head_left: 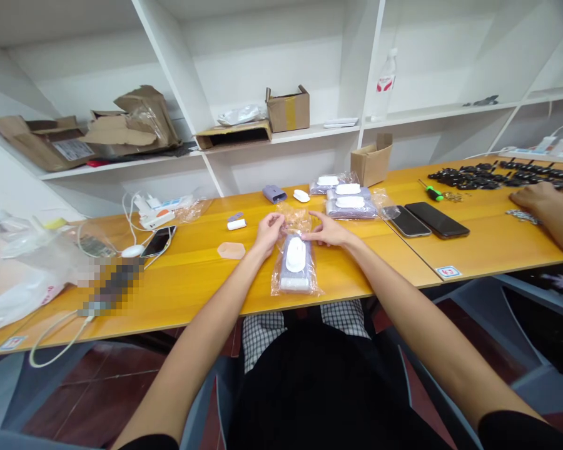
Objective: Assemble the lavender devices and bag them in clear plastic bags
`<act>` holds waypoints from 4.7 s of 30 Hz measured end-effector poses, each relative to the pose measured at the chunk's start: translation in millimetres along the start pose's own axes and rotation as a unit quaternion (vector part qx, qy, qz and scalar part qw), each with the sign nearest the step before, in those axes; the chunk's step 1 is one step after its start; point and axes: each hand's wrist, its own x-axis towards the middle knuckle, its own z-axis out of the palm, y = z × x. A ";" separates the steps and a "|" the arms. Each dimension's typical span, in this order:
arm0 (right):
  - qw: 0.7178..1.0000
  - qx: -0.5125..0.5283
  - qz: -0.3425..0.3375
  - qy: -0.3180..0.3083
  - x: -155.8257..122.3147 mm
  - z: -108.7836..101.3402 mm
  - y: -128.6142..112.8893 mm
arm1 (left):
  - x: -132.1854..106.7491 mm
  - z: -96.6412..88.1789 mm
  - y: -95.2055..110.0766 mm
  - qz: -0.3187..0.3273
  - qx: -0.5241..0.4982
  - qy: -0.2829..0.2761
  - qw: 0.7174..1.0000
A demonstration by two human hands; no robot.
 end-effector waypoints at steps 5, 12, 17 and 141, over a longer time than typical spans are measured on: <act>0.998 0.044 -0.052 -0.012 0.7 8.4 5.1 | -2.3 5.7 -8.0 0.035 0.007 0.026 0.999; 0.990 0.118 -0.020 0.080 6.0 9.1 7.8 | 4.5 -2.6 0.3 0.000 -0.065 0.020 0.998; 0.984 0.151 -0.002 0.092 12.2 7.4 10.6 | 0.5 -1.5 6.3 -0.074 -0.107 -0.062 0.990; 0.982 -0.070 -0.173 -0.019 10.2 -34.9 38.2 | 9.0 -40.1 -3.6 0.048 0.226 -0.287 0.930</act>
